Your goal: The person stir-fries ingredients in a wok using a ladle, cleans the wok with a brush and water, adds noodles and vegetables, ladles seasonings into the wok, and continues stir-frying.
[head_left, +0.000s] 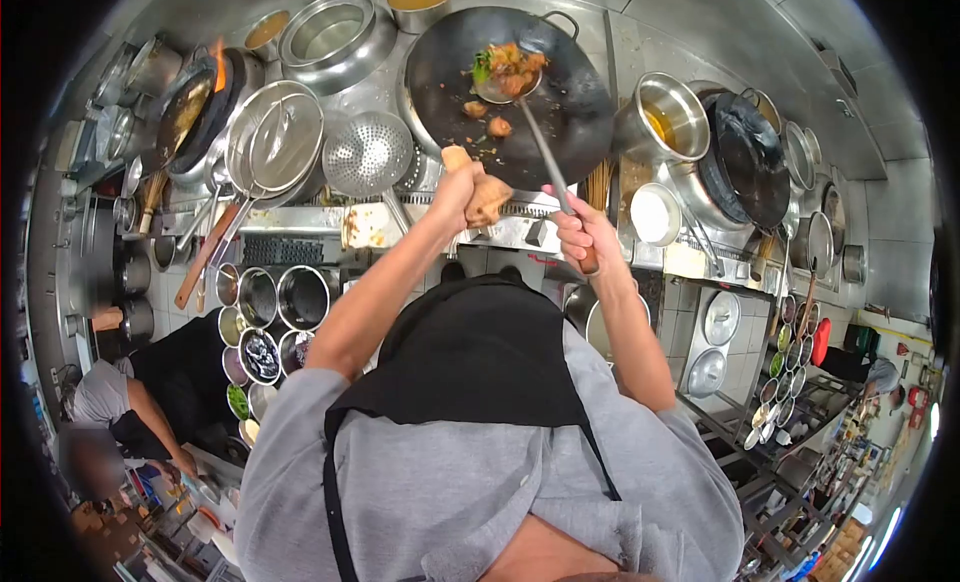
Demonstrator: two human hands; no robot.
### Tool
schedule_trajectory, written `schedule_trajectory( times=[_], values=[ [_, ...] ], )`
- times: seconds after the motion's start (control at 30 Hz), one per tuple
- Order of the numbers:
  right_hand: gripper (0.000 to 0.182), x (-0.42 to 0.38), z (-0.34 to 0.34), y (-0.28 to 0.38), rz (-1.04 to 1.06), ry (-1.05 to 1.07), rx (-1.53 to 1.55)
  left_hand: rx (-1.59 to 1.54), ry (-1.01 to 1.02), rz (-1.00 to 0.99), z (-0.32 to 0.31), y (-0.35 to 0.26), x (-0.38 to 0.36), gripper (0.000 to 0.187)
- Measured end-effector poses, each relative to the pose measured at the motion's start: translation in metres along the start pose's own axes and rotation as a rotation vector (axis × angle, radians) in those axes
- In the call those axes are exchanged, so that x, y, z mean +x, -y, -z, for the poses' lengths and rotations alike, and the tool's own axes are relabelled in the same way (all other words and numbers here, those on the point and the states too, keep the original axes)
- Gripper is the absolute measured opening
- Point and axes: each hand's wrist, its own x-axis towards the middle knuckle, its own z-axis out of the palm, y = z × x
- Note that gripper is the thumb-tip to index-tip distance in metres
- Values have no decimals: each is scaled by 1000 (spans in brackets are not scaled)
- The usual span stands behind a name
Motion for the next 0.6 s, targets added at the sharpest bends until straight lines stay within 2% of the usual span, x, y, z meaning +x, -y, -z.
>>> schedule_trajectory(
  times=[0.07, 0.2, 0.3, 0.4, 0.43, 0.47, 0.5, 0.57, 0.6],
  values=[
    [37, 2, 0, -19, -50, 164, 162, -13, 11, 125, 8, -2, -4, 25],
    [41, -7, 17, -39, -101, 220, 350, -91, 50, 161, 36, 30, -7, 20],
    [47, -10, 39, -43, -65, 251, 206, -153, 80, 198, 42, 42, -4, 18],
    [53, 2, 91, -50, -145, 1, -216, -169, 35, 222, 37, 56, 2, 18],
    [51, 16, 133, -56, -237, 31, -294, -145, -28, 217, 29, 52, -7, 16],
    [46, 22, 173, -72, -166, -80, -480, -146, -36, 215, 31, 53, -4, 16],
    [45, 42, 240, -94, -242, -228, -950, -149, -46, 213, 35, 58, -1, 17],
    [48, 70, 349, -120, -222, -284, -1739, -163, -56, 229, 39, 62, 2, 17],
    [52, 72, 377, -123, -215, -213, -2015, -155, -72, 226, 33, 62, -4, 15]
  ],
)
